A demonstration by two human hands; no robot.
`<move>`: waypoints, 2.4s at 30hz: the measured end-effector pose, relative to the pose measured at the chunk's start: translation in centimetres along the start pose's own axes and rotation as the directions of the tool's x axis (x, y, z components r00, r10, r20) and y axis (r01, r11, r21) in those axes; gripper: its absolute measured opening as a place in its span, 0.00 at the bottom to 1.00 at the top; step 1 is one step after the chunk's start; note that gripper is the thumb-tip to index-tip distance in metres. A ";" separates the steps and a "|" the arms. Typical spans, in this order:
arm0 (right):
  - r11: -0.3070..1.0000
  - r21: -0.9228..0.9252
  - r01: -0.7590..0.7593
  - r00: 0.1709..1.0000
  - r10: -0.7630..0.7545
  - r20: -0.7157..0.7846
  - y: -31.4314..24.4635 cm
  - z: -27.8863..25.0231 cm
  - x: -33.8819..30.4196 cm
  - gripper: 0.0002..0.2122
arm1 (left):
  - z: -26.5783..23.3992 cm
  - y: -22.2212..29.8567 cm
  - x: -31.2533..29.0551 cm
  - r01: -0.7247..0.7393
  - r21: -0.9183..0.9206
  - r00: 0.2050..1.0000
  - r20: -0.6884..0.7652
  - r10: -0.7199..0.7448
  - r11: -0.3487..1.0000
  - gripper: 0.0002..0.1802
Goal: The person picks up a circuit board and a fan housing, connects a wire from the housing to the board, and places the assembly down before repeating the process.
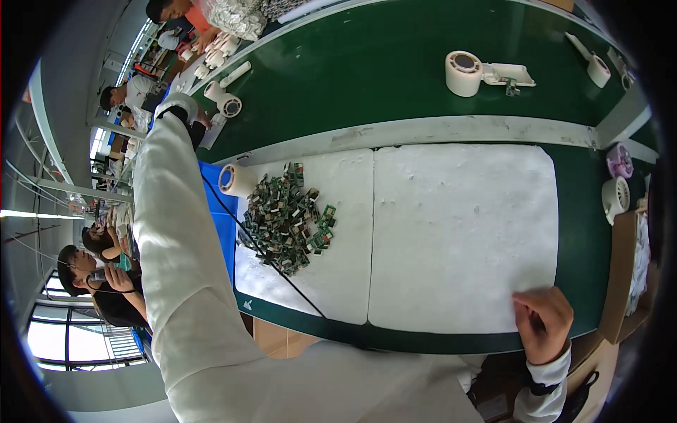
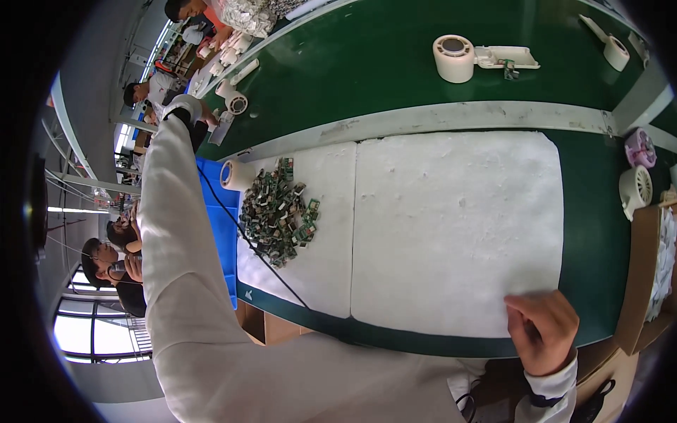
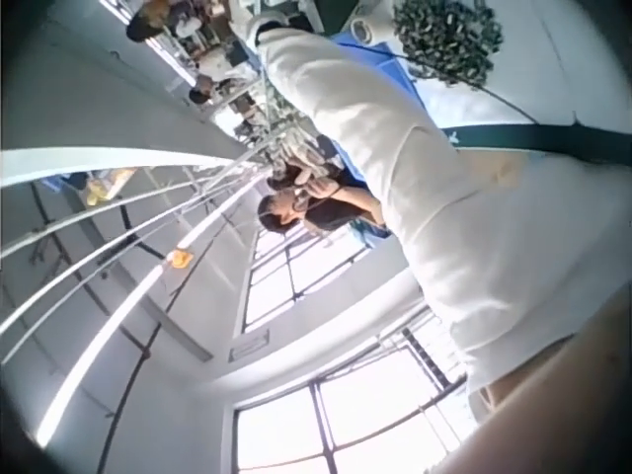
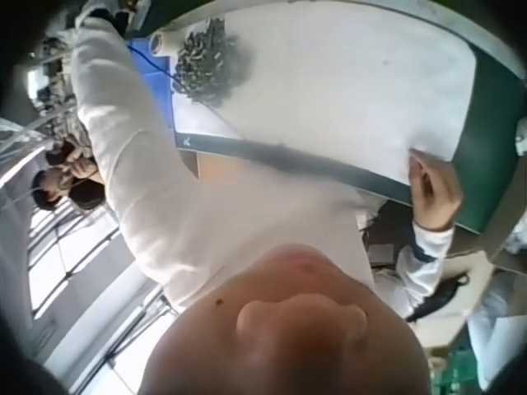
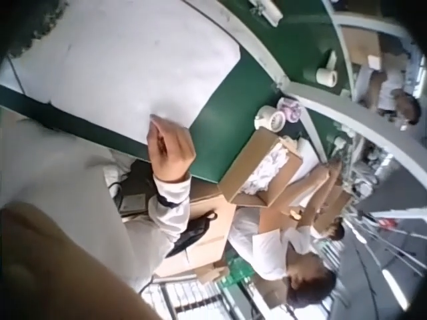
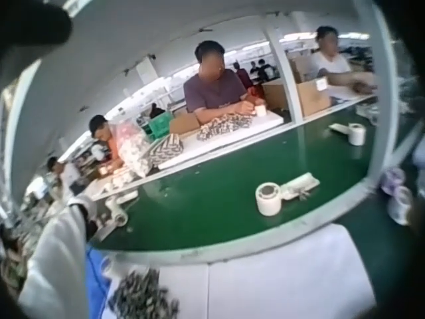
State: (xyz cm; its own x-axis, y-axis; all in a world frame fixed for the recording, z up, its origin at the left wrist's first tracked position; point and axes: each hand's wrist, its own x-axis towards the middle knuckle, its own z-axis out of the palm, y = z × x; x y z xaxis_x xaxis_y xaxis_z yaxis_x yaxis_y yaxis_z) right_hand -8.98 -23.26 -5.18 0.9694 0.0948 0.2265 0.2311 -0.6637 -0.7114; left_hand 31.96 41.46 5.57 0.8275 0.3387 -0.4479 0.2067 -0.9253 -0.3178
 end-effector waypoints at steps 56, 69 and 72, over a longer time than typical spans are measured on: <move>0.984 -0.010 0.178 0.979 -0.178 -0.104 -1.0 0.3 -3.7 0.06 | 16.7 34.2 -42.4 -0.935 0.315 0.047 -0.337 0.940 0.160 0.10; 0.977 0.013 0.212 0.973 -0.210 -0.092 -1.4 0.6 -3.3 0.05 | 18.4 35.5 -41.9 -0.977 0.210 -0.094 -0.541 0.836 0.026 0.10; 0.969 -0.017 0.245 0.969 -0.245 0.000 -1.5 -0.3 -3.2 0.05 | 19.1 36.3 -42.7 -0.960 0.277 -0.120 -0.560 0.820 0.049 0.12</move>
State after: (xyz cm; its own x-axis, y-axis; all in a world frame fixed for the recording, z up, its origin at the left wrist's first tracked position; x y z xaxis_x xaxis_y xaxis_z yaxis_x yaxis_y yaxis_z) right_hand -12.44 -22.80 -4.68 0.8832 0.2548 0.3937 0.4602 -0.6324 -0.6231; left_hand -5.80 -3.36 -2.78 0.3628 -0.8944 0.2615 -0.9285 -0.3232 0.1828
